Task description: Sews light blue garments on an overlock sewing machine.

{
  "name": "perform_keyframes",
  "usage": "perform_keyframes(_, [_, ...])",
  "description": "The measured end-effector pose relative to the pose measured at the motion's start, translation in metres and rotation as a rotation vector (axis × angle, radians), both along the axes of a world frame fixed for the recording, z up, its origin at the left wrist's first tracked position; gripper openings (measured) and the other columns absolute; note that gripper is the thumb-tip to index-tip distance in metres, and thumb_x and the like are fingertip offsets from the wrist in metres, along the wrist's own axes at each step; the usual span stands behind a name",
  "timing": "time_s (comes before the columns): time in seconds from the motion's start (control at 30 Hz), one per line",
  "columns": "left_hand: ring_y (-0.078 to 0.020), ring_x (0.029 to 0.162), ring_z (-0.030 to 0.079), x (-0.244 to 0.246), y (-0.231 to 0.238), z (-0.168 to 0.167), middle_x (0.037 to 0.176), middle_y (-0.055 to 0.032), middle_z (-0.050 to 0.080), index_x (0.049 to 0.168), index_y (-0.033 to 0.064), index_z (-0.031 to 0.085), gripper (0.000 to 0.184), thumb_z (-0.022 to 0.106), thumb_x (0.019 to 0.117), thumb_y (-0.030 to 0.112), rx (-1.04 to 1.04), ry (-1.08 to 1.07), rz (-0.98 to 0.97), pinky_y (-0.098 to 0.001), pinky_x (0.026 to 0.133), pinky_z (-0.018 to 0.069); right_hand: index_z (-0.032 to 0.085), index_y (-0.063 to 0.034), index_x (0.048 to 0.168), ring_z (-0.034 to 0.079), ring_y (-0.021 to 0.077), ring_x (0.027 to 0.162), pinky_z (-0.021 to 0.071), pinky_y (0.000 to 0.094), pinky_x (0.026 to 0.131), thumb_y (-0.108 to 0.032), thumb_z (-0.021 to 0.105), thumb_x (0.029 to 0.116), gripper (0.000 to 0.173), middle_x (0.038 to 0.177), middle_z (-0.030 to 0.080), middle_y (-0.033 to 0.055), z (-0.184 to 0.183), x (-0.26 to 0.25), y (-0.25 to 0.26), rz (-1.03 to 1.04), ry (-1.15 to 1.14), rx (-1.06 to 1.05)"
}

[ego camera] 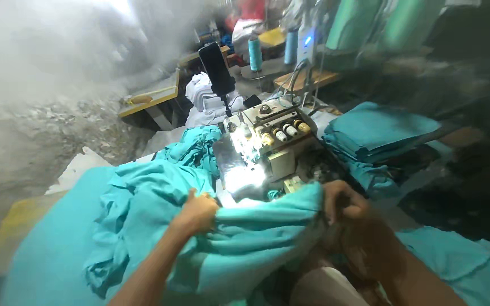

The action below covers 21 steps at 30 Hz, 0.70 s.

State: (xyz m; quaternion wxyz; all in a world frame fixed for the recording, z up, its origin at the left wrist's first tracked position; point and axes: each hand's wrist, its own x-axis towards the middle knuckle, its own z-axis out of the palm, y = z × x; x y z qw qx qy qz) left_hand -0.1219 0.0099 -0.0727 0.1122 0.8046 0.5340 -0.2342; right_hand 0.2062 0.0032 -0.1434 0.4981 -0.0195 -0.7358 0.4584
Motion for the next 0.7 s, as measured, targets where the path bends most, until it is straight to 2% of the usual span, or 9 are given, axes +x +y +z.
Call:
perform_keyframes(0.07, [-0.0497, 0.13, 0.051, -0.031, 0.005, 0.027, 0.127, -0.03, 0.064, 0.117, -0.0096, 0.068, 0.033, 0.072, 0.0912, 0.009, 0.032, -0.06, 0.132, -0.0743, 0.114, 0.0166, 0.07, -0.0159, 0.084, 0.062, -0.0112, 0.083, 0.0517, 0.0089, 0.076, -0.022, 0.055, 0.1014, 0.024, 0.085, 0.068, -0.0145, 0.003, 0.013, 0.0, -0.186, -0.168, 0.097])
perform_keyframes(0.1, [-0.0483, 0.122, 0.058, -0.045, 0.001, 0.043, 0.118, -0.0299, 0.067, 0.111, -0.0102, 0.07, 0.027, 0.073, 0.0888, 0.003, 0.135, -0.212, 0.158, -0.0714, 0.11, 0.0269, 0.073, -0.0041, 0.081, 0.065, 0.0008, 0.078, 0.0555, 0.0181, 0.074, -0.004, 0.056, 0.0894, 0.019, 0.082, 0.071, -0.0013, 0.008, 0.013, -0.005, -0.4, -0.342, 0.136])
perform_keyframes(0.17, [-0.0346, 0.083, 0.067, -0.053, -0.022, 0.078, 0.083, -0.0202, 0.069, 0.088, -0.0061, 0.071, 0.004, 0.074, 0.0855, -0.004, 0.36, -0.494, 0.175, -0.0574, 0.079, 0.0498, 0.07, 0.0103, 0.117, 0.072, 0.0401, 0.09, 0.0573, 0.053, 0.082, 0.011, 0.06, 0.0864, 0.032, 0.1, 0.072, 0.0268, 0.032, -0.005, -0.024, -0.745, -0.98, 0.027])
perform_keyframes(0.2, [-0.0248, 0.069, 0.063, -0.045, -0.043, 0.097, 0.072, -0.012, 0.064, 0.084, -0.001, 0.07, 0.007, 0.071, 0.0885, 0.003, 0.383, -0.567, 0.189, -0.0483, 0.066, 0.0488, 0.048, 0.0075, 0.146, 0.066, 0.0506, 0.107, 0.0504, 0.0619, 0.093, 0.006, 0.056, 0.0962, 0.051, 0.118, 0.066, 0.0334, 0.048, -0.022, -0.03, -0.772, -1.33, -0.179])
perform_keyframes(0.23, [-0.0153, 0.06, 0.059, -0.032, -0.067, 0.111, 0.066, -0.0029, 0.06, 0.086, 0.0065, 0.069, 0.016, 0.065, 0.0906, 0.021, 0.371, -0.584, 0.162, -0.0393, 0.057, 0.0471, 0.03, 0.0049, 0.156, 0.061, 0.0538, 0.117, 0.0467, 0.0643, 0.098, 0.0, 0.051, 0.1019, 0.059, 0.126, 0.061, 0.0357, 0.054, -0.038, -0.034, -0.744, -1.542, -0.353])
perform_keyframes(0.33, [-0.0262, 0.071, 0.069, 0.003, -0.121, 0.105, 0.094, -0.0113, 0.071, 0.129, 0.0059, 0.064, 0.068, 0.047, 0.0953, 0.063, 0.261, -0.515, -0.062, -0.0489, 0.06, 0.0563, 0.054, 0.0137, 0.136, 0.064, 0.0473, 0.114, 0.0491, 0.0585, 0.1, -0.006, 0.064, 0.0957, 0.046, 0.119, 0.064, 0.0346, 0.009, -0.059, -0.073, -0.536, -1.285, -0.432])
perform_keyframes(0.43, [-0.0397, 0.102, 0.068, 0.026, -0.12, 0.047, 0.109, -0.0242, 0.068, 0.117, -0.0035, 0.068, 0.044, 0.042, 0.1076, 0.03, 0.094, -0.504, 0.08, -0.0559, 0.088, 0.0527, 0.055, 0.0142, 0.127, 0.062, 0.0147, 0.106, 0.0483, 0.0267, 0.097, -0.001, 0.056, 0.0991, 0.032, 0.117, 0.064, 0.019, -0.057, -0.072, -0.102, -0.269, -0.762, -0.858])
perform_keyframes(0.57, [-0.0411, 0.108, 0.066, 0.055, -0.109, -0.056, 0.112, -0.0272, 0.067, 0.121, -0.0059, 0.064, 0.027, 0.05, 0.1044, 0.009, -0.228, -0.511, 0.253, -0.0565, 0.097, 0.0501, 0.053, 0.0116, 0.138, 0.06, 0.0272, 0.126, 0.0439, 0.0354, 0.11, -0.009, 0.049, 0.1061, 0.038, 0.137, 0.06, 0.0257, -0.033, -0.057, -0.1, -0.264, -1.002, -0.886])
perform_keyframes(0.7, [-0.028, 0.104, 0.07, 0.057, -0.132, -0.057, 0.106, -0.0192, 0.073, 0.111, -0.0032, 0.073, 0.024, 0.072, 0.0898, 0.009, -0.048, -0.858, 0.222, -0.0486, 0.095, 0.0534, 0.05, 0.0087, 0.142, 0.054, 0.0235, 0.129, 0.039, 0.034, 0.112, -0.011, 0.048, 0.1081, 0.039, 0.143, 0.055, 0.0233, 0.024, -0.046, -0.076, -0.26, -1.037, -0.922])
